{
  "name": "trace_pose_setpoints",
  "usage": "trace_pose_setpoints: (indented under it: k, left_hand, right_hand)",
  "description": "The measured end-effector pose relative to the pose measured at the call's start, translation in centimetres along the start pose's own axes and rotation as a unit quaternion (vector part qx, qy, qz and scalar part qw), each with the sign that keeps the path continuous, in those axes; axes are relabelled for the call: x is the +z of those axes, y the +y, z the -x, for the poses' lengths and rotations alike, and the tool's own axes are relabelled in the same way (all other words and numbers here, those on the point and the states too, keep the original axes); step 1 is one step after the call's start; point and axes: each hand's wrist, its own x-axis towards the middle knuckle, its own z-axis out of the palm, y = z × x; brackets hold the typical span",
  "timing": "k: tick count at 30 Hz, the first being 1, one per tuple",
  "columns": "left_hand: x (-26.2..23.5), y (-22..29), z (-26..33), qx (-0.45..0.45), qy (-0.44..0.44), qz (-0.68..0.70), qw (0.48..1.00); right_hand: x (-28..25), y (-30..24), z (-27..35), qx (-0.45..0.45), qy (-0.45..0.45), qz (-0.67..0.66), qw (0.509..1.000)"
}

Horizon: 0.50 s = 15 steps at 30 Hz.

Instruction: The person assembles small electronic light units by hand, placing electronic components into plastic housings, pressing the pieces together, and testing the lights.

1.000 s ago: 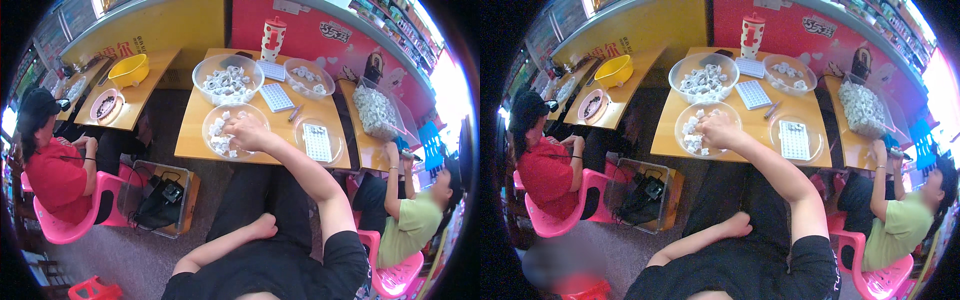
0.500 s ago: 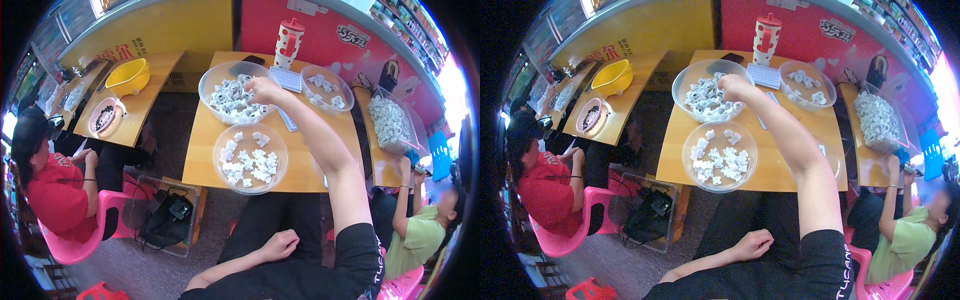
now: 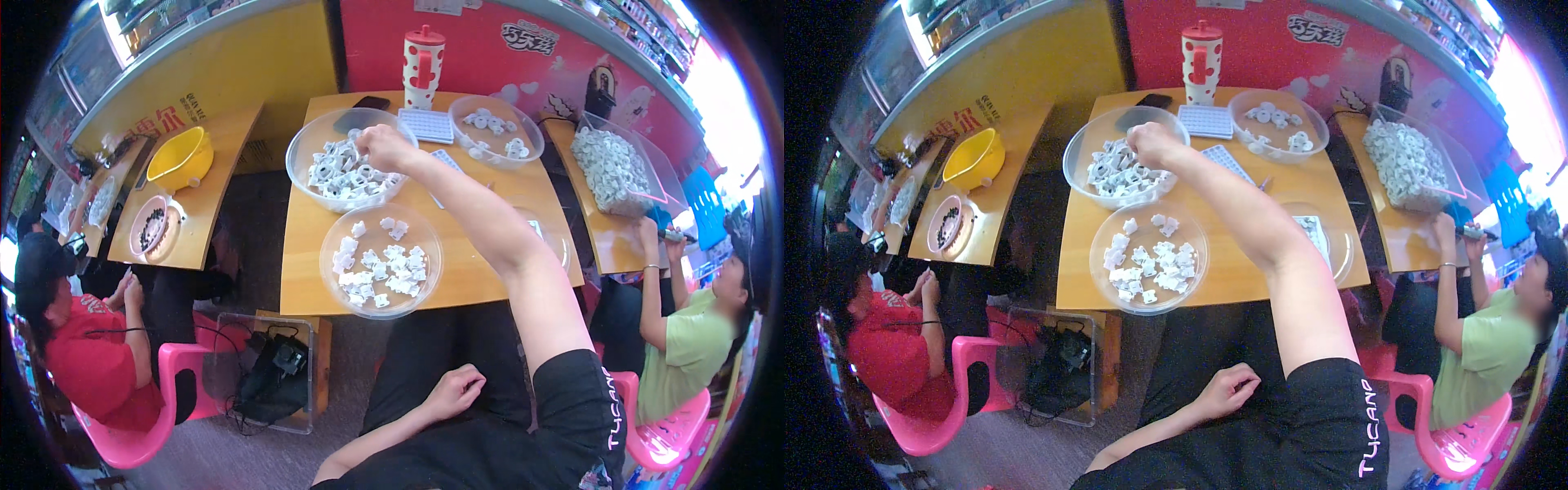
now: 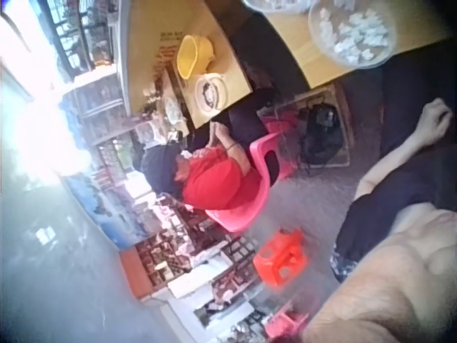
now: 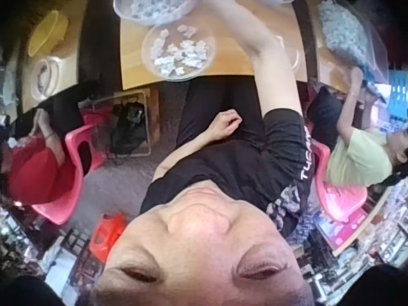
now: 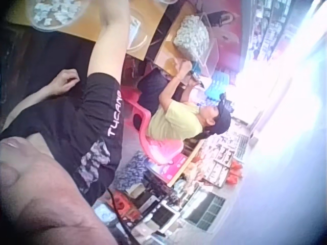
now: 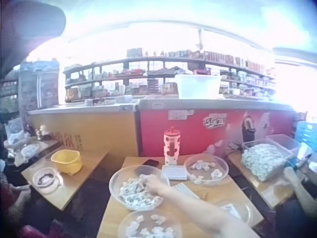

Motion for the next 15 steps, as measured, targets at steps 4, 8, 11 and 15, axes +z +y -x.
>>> trace_pose_setpoints:
  k: [4, 8, 11, 15]
  left_hand:
    - [0.3, -0.3, -0.2, -0.024, -0.010, 0.005, 1.000]
    - [-0.3, 0.3, 0.0, -0.019, 0.007, -0.018, 1.000]
    - [-0.6, 0.7, -0.4, -0.045, 0.001, -0.021, 0.999]
    - [-0.5, -0.1, -0.3, -0.065, -0.006, -0.041, 0.997]
  right_hand:
    - [-1.5, 0.1, 2.2, -0.075, 0.221, -0.101, 0.967]
    - [-7.2, -4.0, 10.3, -0.058, 0.178, -0.258, 0.948]
    - [-5.8, -5.3, 19.4, -0.051, 0.156, -0.232, 0.959]
    - [-1.4, -7.1, 25.6, -0.032, 0.227, -0.143, 0.963]
